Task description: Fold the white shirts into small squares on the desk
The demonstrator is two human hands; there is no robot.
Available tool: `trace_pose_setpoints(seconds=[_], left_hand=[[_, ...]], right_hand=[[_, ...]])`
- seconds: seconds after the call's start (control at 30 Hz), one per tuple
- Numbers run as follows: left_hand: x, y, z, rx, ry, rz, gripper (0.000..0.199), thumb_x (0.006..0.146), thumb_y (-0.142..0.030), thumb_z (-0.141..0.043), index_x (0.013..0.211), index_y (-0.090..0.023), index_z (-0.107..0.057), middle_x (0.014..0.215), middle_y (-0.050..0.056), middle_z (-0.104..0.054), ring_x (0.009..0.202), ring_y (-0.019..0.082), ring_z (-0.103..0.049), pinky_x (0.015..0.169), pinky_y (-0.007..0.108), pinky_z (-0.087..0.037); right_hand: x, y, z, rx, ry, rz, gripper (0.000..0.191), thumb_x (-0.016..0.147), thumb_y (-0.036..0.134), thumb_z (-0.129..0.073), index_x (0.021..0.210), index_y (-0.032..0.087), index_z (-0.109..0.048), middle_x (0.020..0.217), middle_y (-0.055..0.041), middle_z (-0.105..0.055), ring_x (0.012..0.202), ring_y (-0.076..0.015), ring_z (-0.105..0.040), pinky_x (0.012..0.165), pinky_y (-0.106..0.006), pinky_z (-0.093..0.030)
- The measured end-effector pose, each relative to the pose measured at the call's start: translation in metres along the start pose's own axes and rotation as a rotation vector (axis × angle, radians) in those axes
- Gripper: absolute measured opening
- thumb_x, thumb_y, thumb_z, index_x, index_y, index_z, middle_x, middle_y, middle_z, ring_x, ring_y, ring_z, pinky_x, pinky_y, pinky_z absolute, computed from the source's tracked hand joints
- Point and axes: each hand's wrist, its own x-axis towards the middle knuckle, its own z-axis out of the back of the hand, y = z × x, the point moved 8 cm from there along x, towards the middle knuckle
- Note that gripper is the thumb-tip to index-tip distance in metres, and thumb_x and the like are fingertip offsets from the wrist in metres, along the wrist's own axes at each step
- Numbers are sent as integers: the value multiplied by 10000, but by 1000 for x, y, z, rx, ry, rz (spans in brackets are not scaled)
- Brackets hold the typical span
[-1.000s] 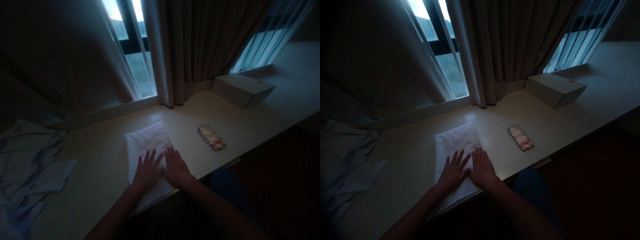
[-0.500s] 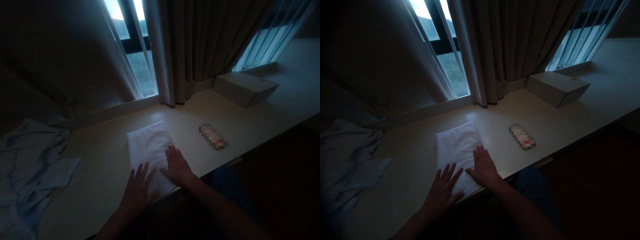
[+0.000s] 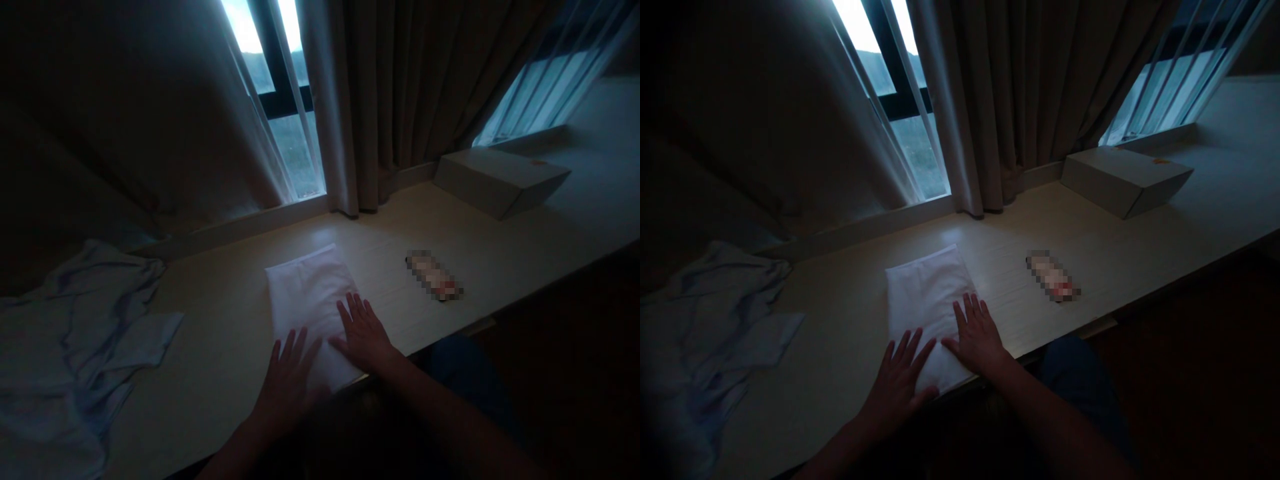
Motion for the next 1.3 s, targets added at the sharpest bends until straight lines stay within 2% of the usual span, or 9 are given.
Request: trace_pose_setpoints(seconds=[0.2, 0.37, 0.5, 0.6, 0.73, 0.9, 1.03, 1.17, 1.3], left_hand=[[-9, -16, 1, -1, -3, 3, 854, 803, -625, -527, 1518, -294, -197, 1600, 89, -167, 1465, 354, -115, 1156, 591, -126], [-13, -18, 1, -6, 24, -56, 774, 844, -595, -493, 1511, -320, -215, 1589, 70, -214, 1456, 328, -185, 1148, 562, -215], [17, 25, 5, -28, -4, 75, 671, 913, -536, -398, 1500, -237, -271, 1569, 81, -281, 1438, 244, -265, 1143, 446, -303], [54, 63, 4, -9, -33, 188, 724, 897, -591, -378, 1464, -143, -347, 1571, 140, -253, 1455, 277, -208, 1167, 469, -244], [84, 96, -12, 20, -13, 300, 766, 898, -626, -303, 1479, -127, -312, 1578, 145, -221, 1469, 289, -142, 1170, 520, -176], [85, 101, -23, 30, -9, 358, 813, 888, -646, -278, 1491, -100, -274, 1582, 147, -205, 1475, 284, -116, 1181, 514, -111], [101, 102, -12, 49, 1, 335, 833, 862, -683, -298, 1435, -86, -395, 1525, 188, -339, 1448, 315, -218, 1184, 493, -90], [128, 117, 2, 30, -64, 338, 796, 843, -699, -336, 1444, -180, -402, 1560, 166, -275, 1451, 353, -183, 1161, 532, -128], [127, 142, -11, -62, -113, 476, 762, 830, -699, -376, 1455, -264, -382, 1575, 129, -250, 1446, 400, -157, 1121, 616, -158]], right_hand=[[6, 14, 17, 15, -71, 54, 831, 872, 596, -520, 1477, 65, -315, 1573, -176, -149, 1464, -314, -19, 1190, -516, -93], [11, 3, 5, 34, -43, 27, 826, 896, 606, -474, 1484, 56, -290, 1568, -175, -175, 1465, -300, -46, 1186, -496, -146], [11, -1, -4, 16, -30, 42, 852, 899, 632, -437, 1485, 33, -278, 1569, -186, -155, 1463, -305, -25, 1190, -485, -143], [10, 0, -2, -4, -36, 49, 848, 906, 627, -422, 1484, 22, -278, 1569, -193, -146, 1463, -306, -15, 1193, -479, -134], [10, 2, -2, 0, -26, 55, 838, 906, 625, -422, 1492, 46, -270, 1577, -167, -137, 1464, -306, -22, 1194, -484, -136], [12, 0, -7, 10, 0, 43, 853, 894, 616, -453, 1505, 62, -236, 1584, -154, -105, 1463, -311, -9, 1192, -494, -135], [13, 0, -8, 13, 19, 33, 853, 896, 625, -443, 1506, 66, -236, 1586, -152, -95, 1463, -309, -1, 1193, -496, -130], [14, 0, -6, 11, 18, 32, 857, 896, 622, -447, 1504, 57, -236, 1583, -164, -106, 1464, -307, -4, 1194, -489, -136], [12, 2, -3, 37, 0, 48, 814, 902, 595, -463, 1495, 72, -269, 1576, -169, -163, 1464, -314, -55, 1187, -500, -161]])
